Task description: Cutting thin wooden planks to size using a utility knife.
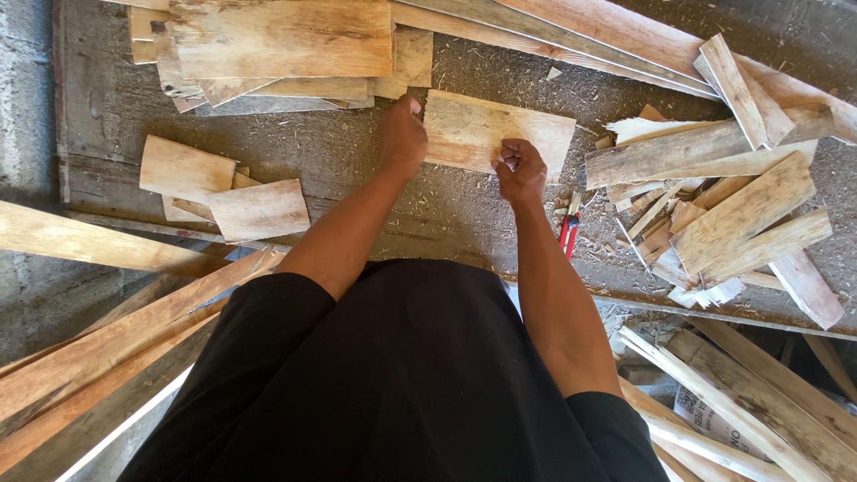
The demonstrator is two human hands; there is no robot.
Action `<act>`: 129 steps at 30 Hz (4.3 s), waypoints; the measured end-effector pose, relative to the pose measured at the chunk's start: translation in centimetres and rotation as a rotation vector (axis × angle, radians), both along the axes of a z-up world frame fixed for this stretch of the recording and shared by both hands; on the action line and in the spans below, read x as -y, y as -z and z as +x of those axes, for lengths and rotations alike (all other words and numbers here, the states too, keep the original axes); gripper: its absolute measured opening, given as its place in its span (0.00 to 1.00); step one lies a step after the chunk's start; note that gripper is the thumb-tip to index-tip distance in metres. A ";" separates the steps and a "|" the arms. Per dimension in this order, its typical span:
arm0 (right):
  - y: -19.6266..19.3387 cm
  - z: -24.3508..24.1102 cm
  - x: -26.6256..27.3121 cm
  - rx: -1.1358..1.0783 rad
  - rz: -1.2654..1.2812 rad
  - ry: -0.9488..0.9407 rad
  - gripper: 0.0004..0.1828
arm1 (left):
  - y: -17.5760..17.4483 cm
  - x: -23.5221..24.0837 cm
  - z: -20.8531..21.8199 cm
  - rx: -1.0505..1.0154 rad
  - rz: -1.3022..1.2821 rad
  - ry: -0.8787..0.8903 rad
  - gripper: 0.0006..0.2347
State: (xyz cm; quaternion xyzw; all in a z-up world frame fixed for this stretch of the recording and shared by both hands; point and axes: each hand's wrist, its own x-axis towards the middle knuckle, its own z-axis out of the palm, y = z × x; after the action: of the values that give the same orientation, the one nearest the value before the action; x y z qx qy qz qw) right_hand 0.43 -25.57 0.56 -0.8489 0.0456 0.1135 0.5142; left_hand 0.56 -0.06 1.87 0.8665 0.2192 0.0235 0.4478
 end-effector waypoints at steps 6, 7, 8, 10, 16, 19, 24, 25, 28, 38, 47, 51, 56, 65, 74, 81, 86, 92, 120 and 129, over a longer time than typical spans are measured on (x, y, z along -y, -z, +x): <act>3.5 0.3 1.6 -0.031 0.061 0.024 0.15 | -1.0 0.0 0.1 -0.042 0.016 0.001 0.06; 3.1 0.3 1.6 -0.031 0.061 0.025 0.15 | -1.1 0.0 0.1 -0.042 0.016 0.002 0.06; 2.8 0.3 1.5 -0.050 0.037 0.030 0.14 | -1.2 0.1 0.1 -0.052 0.019 -0.001 0.06; 1.8 0.4 1.2 -0.069 0.014 0.034 0.14 | -0.4 0.1 0.1 -0.062 0.023 -0.005 0.05; -0.2 0.1 0.2 -0.015 -0.062 -0.011 0.19 | 0.2 0.8 -0.5 -0.100 -0.075 -0.088 0.11; -0.1 -0.1 0.3 0.013 -0.053 -0.005 0.20 | -0.7 1.5 -0.9 -0.079 -0.082 -0.196 0.17; -0.3 -0.1 0.2 0.029 -0.032 -0.010 0.21 | 0.5 1.4 -0.9 -0.001 -0.134 -0.239 0.18; -0.5 0.0 0.2 0.031 -0.032 -0.010 0.21 | 1.1 0.9 -0.6 0.001 -0.134 -0.238 0.18; -0.5 -0.1 0.1 0.024 -0.078 -0.016 0.19 | 0.7 -0.2 0.1 -0.158 -0.083 -0.101 0.10; 0.2 -0.1 0.1 -0.001 -0.046 0.008 0.21 | 1.1 0.7 -0.1 -0.131 -0.091 -0.098 0.12; -0.5 -0.1 0.0 0.000 -0.084 -0.002 0.20 | -0.4 1.0 -0.2 -0.174 -0.072 -0.068 0.15; 0.3 0.0 0.3 0.018 -0.047 -0.013 0.20 | 0.3 1.0 -0.6 -0.096 0.013 -0.041 0.16; -1.2 -0.1 -0.3 -0.025 -0.100 -0.002 0.20 | -0.4 1.0 -0.5 -0.144 0.023 -0.029 0.16; -0.4 -0.2 -0.3 0.014 -0.093 0.004 0.20 | -1.9 2.1 -0.4 -0.026 0.164 0.144 0.12; -0.4 -0.4 -0.5 0.098 -0.090 0.002 0.21 | -5.4 5.1 0.5 -0.195 0.692 0.818 0.15; -4.1 -2.9 1.1 0.258 -0.173 -0.008 0.20 | -2.6 6.5 0.6 -0.195 0.688 0.820 0.29; -8.2 -8.1 5.6 0.248 -0.681 0.169 0.24 | -4.7 6.9 0.5 -0.142 0.653 0.751 0.25; -6.2 -12.1 10.1 -0.002 -0.819 0.306 0.28 | -4.9 7.4 1.0 -0.202 0.594 0.750 0.23; -7.6 -3.1 -4.7 -0.057 -0.607 -0.014 0.35 | -5.1 7.8 1.0 -0.268 0.545 0.786 0.29; -8.1 -2.5 -5.9 -0.081 -0.719 -0.051 0.39 | -4.9 7.6 1.2 -0.286 0.582 0.822 0.31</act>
State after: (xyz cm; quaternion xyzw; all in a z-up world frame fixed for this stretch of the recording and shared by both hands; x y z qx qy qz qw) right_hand -2.03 -19.70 8.62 -0.9712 0.0816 0.1365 0.1775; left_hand 1.80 -7.63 6.81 0.9642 -0.0956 -0.2128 0.1265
